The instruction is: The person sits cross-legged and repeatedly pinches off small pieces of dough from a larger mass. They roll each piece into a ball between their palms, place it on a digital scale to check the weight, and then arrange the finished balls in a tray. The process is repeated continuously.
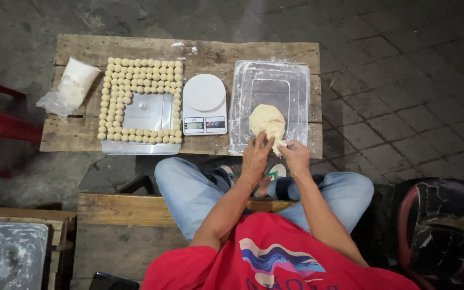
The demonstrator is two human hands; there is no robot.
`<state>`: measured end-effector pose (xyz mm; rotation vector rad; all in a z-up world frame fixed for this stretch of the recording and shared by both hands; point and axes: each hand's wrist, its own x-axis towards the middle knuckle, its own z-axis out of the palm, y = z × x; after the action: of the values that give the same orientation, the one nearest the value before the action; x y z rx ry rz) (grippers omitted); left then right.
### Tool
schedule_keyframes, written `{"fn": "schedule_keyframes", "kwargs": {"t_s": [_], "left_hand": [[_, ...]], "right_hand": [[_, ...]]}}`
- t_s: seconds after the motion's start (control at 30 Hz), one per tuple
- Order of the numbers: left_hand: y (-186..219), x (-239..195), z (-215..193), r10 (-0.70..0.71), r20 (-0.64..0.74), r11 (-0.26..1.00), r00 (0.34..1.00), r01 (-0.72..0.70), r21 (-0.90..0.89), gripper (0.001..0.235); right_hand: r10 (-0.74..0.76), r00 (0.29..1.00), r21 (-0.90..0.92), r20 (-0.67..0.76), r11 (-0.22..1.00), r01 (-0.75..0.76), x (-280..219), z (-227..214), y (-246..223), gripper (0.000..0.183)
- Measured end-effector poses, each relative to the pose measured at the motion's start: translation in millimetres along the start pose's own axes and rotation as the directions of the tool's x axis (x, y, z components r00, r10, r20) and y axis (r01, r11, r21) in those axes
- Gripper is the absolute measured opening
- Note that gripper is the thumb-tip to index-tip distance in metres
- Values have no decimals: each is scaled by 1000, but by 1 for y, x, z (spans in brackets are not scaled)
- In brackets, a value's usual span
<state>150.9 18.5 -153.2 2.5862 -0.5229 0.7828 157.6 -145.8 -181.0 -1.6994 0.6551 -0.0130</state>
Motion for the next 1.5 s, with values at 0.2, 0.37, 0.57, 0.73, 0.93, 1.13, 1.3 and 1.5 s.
{"fn": "schedule_keyframes", "kwargs": {"t_s": [0.2,0.37,0.57,0.73,0.93,1.13,1.3,1.5], "left_hand": [[5,1,2,-37,27,999,999,38,-11,31],[5,3,10,-120,78,986,990,128,-103,27],[36,11,-48,-354,129,782,926,369,-503,58],[49,23,-55,-565,619,-112,546,693,-713,49],[17,16,-22,-543,567,44,620,695,-718,35],[13,24,-23,-529,651,-172,545,682,-711,31],[-2,45,-32,-601,561,-54,569,672,-739,33],[-15,80,-21,-559,208,625,802,573,-530,27]], "right_hand": [[24,999,180,27,983,-29,-8,-18,-5,21],[70,997,614,27,786,-72,-31,-34,-53,27],[97,990,641,106,754,-143,-33,-50,-63,17],[58,982,594,178,790,-154,-44,-35,-52,18],[-29,974,448,226,890,-77,-63,-26,-84,30],[50,959,652,281,723,-229,-33,-26,-47,29],[-40,889,759,457,539,-365,-54,-46,-78,22],[-49,907,772,417,546,-326,-49,-63,-75,19]]}}
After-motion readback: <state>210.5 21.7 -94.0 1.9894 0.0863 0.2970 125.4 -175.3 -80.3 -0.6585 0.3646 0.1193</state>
